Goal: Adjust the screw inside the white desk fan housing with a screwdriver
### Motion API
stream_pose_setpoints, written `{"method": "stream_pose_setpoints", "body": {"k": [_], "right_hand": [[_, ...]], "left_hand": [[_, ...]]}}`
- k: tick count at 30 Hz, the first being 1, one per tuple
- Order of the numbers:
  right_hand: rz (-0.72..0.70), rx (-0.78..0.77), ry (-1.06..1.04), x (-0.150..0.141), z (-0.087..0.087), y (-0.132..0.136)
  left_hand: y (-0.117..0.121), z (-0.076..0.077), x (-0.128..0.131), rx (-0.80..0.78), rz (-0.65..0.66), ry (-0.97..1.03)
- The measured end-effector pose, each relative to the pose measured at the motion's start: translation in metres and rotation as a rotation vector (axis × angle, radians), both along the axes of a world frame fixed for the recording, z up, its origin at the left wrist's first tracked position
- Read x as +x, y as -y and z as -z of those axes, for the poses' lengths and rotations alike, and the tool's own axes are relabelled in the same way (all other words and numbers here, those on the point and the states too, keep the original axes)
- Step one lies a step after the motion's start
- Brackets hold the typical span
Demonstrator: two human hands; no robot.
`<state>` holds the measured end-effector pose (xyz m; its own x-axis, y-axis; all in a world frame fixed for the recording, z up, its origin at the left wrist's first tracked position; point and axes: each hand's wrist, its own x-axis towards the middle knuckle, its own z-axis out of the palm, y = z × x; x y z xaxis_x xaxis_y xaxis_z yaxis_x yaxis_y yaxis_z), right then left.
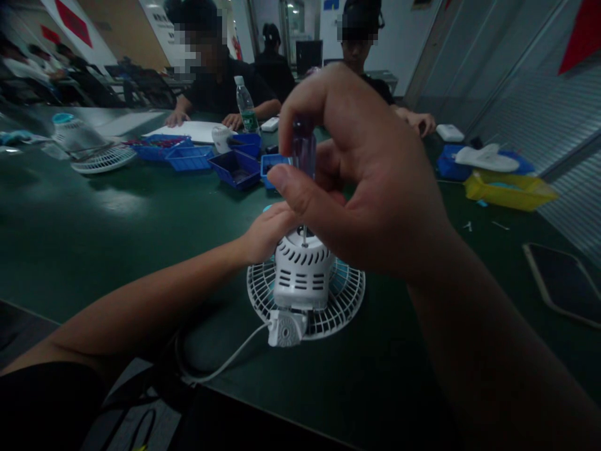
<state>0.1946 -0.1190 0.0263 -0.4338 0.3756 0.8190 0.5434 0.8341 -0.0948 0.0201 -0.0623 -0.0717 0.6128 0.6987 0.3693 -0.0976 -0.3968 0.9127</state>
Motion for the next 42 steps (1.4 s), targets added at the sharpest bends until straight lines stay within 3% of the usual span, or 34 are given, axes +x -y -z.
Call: {"method": "stream_pose_setpoints", "body": {"k": [7, 25, 33, 42], "right_hand": [[0.029, 0.031, -0.029, -0.0022, 0.0034, 0.0015], [-0.058, -0.159, -0.084, 0.0016, 0.0017, -0.0003], [-0.021, -0.031, -0.003, -0.0007, 0.0007, -0.0005], [-0.011, -0.02, -0.046, 0.0008, 0.0028, 0.0014]], "left_hand": [[0.0018, -0.0017, 0.0001, -0.041, 0.0, 0.019], [0.0035, -0.0018, 0.0008, -0.103, 0.04, 0.071], [0.0027, -0.0004, 0.0006, -0.078, 0.016, 0.034], [0.0029, -0.0021, 0.0005, -0.062, 0.022, 0.037]]}}
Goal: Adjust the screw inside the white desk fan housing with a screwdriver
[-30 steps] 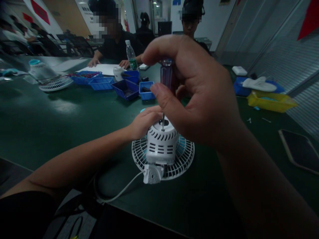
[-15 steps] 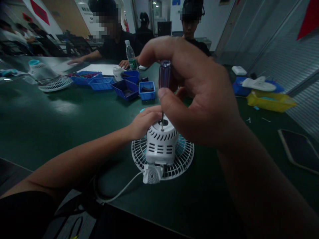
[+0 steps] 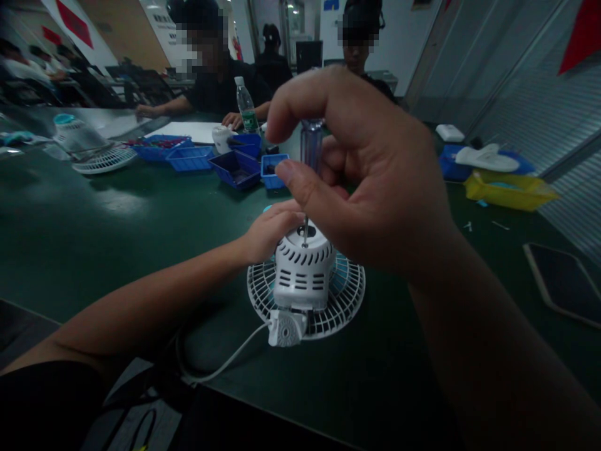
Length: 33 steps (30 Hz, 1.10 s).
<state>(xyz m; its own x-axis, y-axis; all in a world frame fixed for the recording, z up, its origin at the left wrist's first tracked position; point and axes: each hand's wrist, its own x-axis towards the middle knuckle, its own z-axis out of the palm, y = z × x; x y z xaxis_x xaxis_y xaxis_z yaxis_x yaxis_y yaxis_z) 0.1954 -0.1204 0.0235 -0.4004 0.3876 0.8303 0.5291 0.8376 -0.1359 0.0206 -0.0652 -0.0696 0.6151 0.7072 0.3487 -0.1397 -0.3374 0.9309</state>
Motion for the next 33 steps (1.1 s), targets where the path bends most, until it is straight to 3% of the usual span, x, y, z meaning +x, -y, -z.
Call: {"method": "stream_pose_setpoints", "body": {"k": [16, 21, 26, 33], "right_hand": [[-0.076, -0.088, -0.035, -0.0013, -0.0025, -0.0021], [-0.045, -0.052, -0.047, -0.0007, -0.0014, -0.0033], [-0.109, -0.151, -0.048, 0.0004, -0.0005, -0.0035], [-0.059, -0.071, 0.018, -0.0009, -0.0009, -0.0029]], "left_hand": [[0.0001, 0.0011, 0.0006, -0.003, -0.005, -0.009], [-0.0004, 0.0021, 0.0007, -0.035, 0.005, 0.006], [0.0019, -0.0007, 0.0009, -0.027, -0.004, 0.01], [-0.0003, -0.0005, 0.0006, 0.039, -0.023, -0.006]]}}
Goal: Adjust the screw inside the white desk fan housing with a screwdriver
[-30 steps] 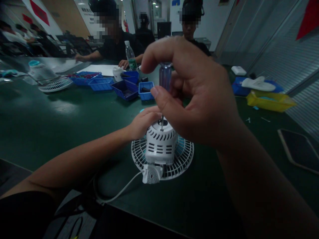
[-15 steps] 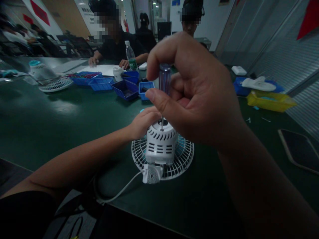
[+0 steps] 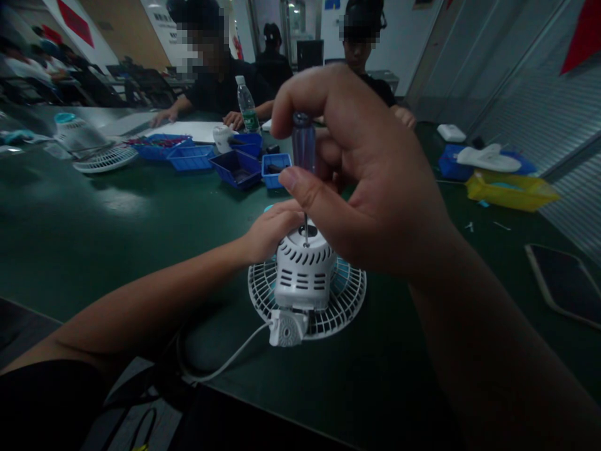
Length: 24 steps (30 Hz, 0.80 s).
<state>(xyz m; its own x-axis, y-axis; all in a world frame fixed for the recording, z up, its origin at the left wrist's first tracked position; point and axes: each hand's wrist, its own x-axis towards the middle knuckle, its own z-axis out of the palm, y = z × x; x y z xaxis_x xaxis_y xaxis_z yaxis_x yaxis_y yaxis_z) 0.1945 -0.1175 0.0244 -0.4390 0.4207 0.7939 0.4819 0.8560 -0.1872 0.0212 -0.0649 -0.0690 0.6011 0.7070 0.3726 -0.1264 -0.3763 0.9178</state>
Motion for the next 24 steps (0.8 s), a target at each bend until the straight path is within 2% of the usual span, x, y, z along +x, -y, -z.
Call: {"method": "stream_pose_setpoints", "body": {"k": [4, 10, 15, 24], "right_hand": [[0.017, 0.055, -0.01, 0.0006, 0.0002, -0.0025], [-0.123, -0.093, -0.111, 0.0036, 0.0036, -0.0048], [0.036, -0.097, -0.08, -0.0002, 0.0029, -0.0005], [0.078, 0.024, -0.037, -0.0004, 0.001, -0.0017]], "left_hand": [[-0.0021, 0.002, -0.0001, 0.022, 0.0, -0.004], [-0.0005, 0.0015, -0.0004, -0.059, 0.023, 0.007], [0.0003, 0.0013, -0.0004, -0.063, 0.028, 0.027], [-0.0005, 0.0033, 0.0, -0.042, 0.02, 0.029]]}}
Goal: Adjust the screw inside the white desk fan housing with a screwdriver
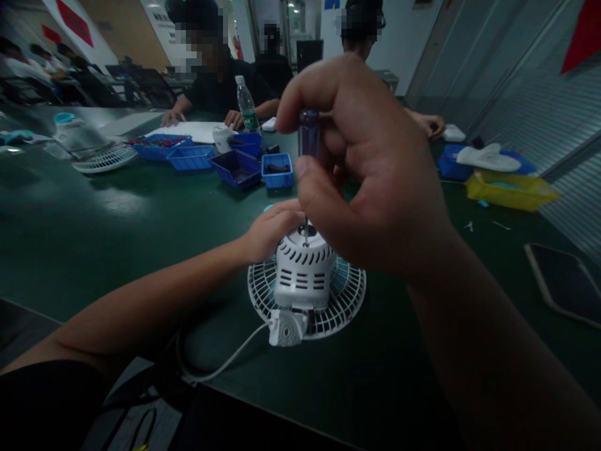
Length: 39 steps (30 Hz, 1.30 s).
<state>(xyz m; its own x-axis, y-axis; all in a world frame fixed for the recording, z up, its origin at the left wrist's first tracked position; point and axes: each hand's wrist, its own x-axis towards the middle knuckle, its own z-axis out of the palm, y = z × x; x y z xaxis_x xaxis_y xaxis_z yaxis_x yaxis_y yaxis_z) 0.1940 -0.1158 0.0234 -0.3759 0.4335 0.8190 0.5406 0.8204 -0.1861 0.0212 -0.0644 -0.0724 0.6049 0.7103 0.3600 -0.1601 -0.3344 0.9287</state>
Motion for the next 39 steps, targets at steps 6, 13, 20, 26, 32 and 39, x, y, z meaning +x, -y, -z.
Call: {"method": "stream_pose_setpoints", "body": {"k": [6, 13, 20, 26, 32, 39], "right_hand": [[-0.011, 0.068, 0.027, -0.0007, -0.0004, 0.0003], [0.028, 0.059, 0.014, 0.0, 0.0001, -0.0018], [-0.092, 0.044, 0.014, 0.0004, -0.0003, -0.0026], [-0.136, -0.121, -0.071, 0.0006, 0.0015, -0.0003], [-0.116, -0.081, -0.031, -0.002, 0.0026, -0.0023], [-0.066, -0.024, -0.036, -0.0018, 0.0013, -0.0015]], "left_hand": [[0.0001, -0.0003, 0.0, -0.007, -0.008, -0.026], [0.0019, -0.0012, 0.0004, -0.032, -0.016, -0.032], [-0.0003, -0.0007, -0.0004, -0.004, 0.005, -0.014], [0.0019, -0.003, 0.0, -0.05, 0.001, -0.026], [0.0018, -0.0025, 0.0002, -0.047, -0.001, -0.01], [-0.0002, -0.001, 0.0, -0.001, -0.007, -0.019]]}}
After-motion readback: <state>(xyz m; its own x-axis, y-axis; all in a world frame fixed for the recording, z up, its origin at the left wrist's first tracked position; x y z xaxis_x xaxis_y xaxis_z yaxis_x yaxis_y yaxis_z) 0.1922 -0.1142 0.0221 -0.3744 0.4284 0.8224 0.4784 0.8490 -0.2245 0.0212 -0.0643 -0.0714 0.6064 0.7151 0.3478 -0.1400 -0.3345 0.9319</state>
